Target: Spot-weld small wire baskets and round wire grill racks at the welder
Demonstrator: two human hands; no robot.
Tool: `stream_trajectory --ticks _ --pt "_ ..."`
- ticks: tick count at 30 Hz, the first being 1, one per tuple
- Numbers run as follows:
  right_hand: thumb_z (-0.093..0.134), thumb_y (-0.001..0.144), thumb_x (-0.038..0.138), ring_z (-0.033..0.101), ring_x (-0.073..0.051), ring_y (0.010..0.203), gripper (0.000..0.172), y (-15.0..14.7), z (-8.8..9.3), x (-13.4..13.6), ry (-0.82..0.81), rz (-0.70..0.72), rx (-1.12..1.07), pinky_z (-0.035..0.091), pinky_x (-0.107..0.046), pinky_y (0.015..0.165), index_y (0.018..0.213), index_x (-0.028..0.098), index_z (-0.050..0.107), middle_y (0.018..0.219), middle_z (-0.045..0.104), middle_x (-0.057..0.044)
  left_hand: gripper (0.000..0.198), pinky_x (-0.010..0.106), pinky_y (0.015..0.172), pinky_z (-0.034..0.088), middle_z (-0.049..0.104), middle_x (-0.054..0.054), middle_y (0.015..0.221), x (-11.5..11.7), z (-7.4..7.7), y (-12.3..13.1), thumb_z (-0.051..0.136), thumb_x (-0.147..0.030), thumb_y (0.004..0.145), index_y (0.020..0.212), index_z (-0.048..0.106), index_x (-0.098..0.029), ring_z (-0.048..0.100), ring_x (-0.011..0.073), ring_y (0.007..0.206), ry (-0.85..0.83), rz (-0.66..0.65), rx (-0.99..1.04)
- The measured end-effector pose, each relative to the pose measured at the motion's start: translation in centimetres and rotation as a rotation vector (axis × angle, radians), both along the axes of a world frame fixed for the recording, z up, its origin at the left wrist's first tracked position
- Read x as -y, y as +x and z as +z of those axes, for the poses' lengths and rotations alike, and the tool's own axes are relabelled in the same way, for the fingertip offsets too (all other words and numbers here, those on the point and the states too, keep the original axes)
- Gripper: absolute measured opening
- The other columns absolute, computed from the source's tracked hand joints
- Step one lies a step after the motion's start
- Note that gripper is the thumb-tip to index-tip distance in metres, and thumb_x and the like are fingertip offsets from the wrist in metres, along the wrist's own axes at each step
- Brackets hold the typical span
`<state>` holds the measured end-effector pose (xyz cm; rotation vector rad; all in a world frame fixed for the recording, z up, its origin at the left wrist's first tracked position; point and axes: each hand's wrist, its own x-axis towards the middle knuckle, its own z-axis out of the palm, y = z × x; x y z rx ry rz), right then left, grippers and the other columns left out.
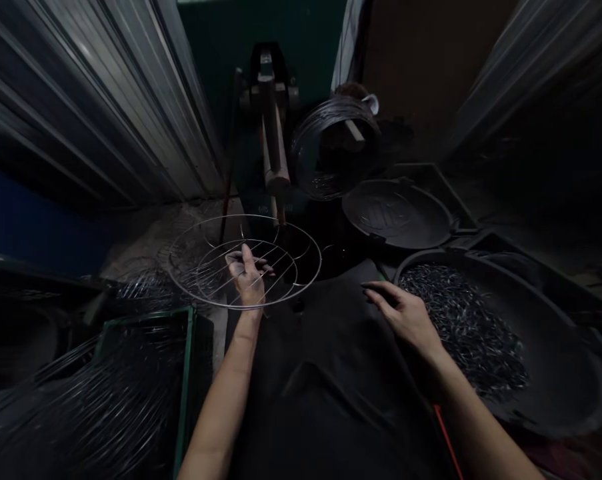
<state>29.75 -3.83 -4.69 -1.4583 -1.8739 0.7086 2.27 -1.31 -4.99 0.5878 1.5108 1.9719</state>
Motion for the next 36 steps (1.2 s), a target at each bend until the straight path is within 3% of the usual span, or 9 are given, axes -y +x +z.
stream_trajectory --ticks 4,17,32,36 --pt "0.051 0.084 0.042 0.065 -0.022 0.086 0.027 -0.3 -0.7 0.1 -0.006 0.048 -0.013 0.051 -0.034 0.083 0.093 0.023 0.067 0.093 0.07 -0.003 0.045 0.015 0.033 0.039 0.051 -0.01 0.048 0.7 0.6 -0.3 0.052 -0.062 0.078 0.082 0.034 -0.021 0.049 0.0087 0.032 -0.022 -0.003 -0.035" --pt "0.051 0.085 0.041 0.064 -0.022 0.088 0.027 -0.3 -1.0 0.5 -0.002 0.053 -0.016 0.051 -0.033 0.082 0.095 0.023 0.068 0.095 0.069 -0.003 0.042 0.014 0.031 0.038 0.052 -0.009 0.051 1.6 0.4 1.3 0.052 -0.059 0.08 0.085 0.034 -0.021 0.051 0.009 0.034 -0.08 -0.033 -0.166" --pt "0.051 0.084 0.04 0.064 -0.021 0.087 0.026 -2.5 -0.4 0.8 -0.036 0.062 -0.063 0.051 -0.031 0.078 0.093 0.021 0.067 0.093 0.069 -0.003 0.029 0.019 0.043 0.039 0.05 -0.007 0.048 4.1 1.5 2.1 0.055 -0.046 0.084 0.083 0.039 -0.021 0.055 0.0114 0.04 -0.179 -0.027 -0.54" --pt "0.052 0.084 0.041 0.064 -0.021 0.088 0.027 -2.8 -0.5 0.8 -0.082 0.07 -0.082 0.05 -0.032 0.08 0.094 0.021 0.067 0.094 0.069 -0.003 0.028 0.02 0.046 0.04 0.051 -0.005 0.058 4.5 1.5 2.2 0.053 -0.046 0.085 0.081 0.042 -0.02 0.055 0.0109 0.045 -0.187 -0.018 -0.637"
